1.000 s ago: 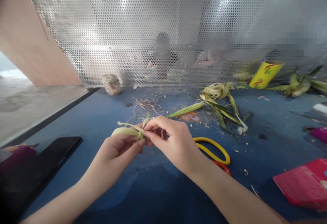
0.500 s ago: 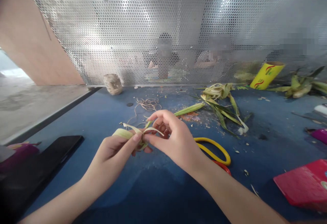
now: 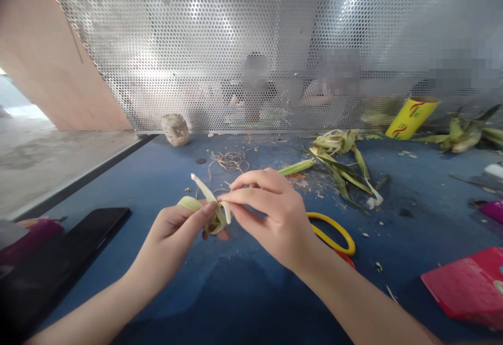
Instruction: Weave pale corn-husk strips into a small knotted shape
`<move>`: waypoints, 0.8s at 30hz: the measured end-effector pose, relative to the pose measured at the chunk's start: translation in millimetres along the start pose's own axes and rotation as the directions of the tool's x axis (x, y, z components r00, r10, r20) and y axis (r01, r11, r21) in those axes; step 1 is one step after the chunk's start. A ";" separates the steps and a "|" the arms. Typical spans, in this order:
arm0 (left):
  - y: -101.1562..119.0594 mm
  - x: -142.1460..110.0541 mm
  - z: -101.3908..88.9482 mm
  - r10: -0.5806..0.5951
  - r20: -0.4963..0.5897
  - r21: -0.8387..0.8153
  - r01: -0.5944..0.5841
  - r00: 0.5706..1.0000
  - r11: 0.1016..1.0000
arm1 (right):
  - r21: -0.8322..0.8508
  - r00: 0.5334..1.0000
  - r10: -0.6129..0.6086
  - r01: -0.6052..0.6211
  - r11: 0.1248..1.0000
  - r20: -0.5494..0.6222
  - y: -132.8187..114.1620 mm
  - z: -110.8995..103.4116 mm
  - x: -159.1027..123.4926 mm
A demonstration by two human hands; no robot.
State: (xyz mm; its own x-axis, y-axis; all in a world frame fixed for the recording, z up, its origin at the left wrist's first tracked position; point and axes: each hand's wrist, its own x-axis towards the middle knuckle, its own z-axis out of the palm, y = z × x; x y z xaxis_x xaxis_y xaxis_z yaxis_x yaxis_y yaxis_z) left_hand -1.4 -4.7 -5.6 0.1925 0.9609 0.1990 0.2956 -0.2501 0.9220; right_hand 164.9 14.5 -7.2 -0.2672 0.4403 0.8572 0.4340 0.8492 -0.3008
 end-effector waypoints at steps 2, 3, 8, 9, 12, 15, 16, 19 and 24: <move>-1.0 1.0 -0.4 -0.021 0.010 -0.044 0.021 1.000 0.999 | -0.034 0.998 -0.055 0.055 0.998 -0.021 -1.0 0.7 -0.6; -1.1 1.4 -0.5 -0.025 0.012 -0.055 0.026 1.000 0.998 | -0.060 0.996 -0.083 0.081 0.995 -0.030 -1.2 1.1 -1.3; 1.5 1.3 1.1 0.004 0.086 -0.077 0.002 0.996 0.997 | -0.163 0.981 -0.189 0.183 0.970 -0.028 -0.9 2.5 -7.1; 1.8 1.1 1.5 0.009 0.118 -0.092 0.002 0.993 0.996 | -0.168 0.980 -0.199 0.193 0.967 -0.017 -0.9 2.5 -8.0; 1.4 0.5 2.0 0.018 0.194 -0.116 0.005 0.981 0.993 | -0.129 0.977 -0.213 0.215 0.968 0.029 -0.6 2.3 -8.9; 1.8 -0.1 1.4 0.016 0.226 -0.113 0.010 0.974 0.994 | -0.015 0.986 -0.155 0.156 0.988 0.057 0.0 1.9 -6.4; 2.5 -0.3 1.1 0.019 0.230 -0.115 0.008 0.973 0.993 | 0.029 0.991 -0.119 0.117 0.993 0.065 0.3 1.7 -5.2; 4.8 -0.7 0.8 0.039 0.243 -0.131 -0.007 0.969 0.991 | 0.139 0.993 -0.008 -0.009 0.990 0.120 0.8 1.1 -2.3; 2.3 -1.2 -0.3 0.034 0.277 -0.162 0.012 0.960 0.987 | 0.185 0.975 0.098 -0.136 0.973 0.198 0.7 -0.2 -2.3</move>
State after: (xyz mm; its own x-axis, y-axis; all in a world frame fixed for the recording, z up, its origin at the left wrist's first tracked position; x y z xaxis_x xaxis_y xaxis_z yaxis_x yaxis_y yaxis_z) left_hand -1.2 -6.4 -3.6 0.4544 0.8813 0.1300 0.1420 -0.2157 0.9661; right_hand 166.0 13.9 -9.3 -0.3884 0.5706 0.7236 0.2998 0.8208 -0.4863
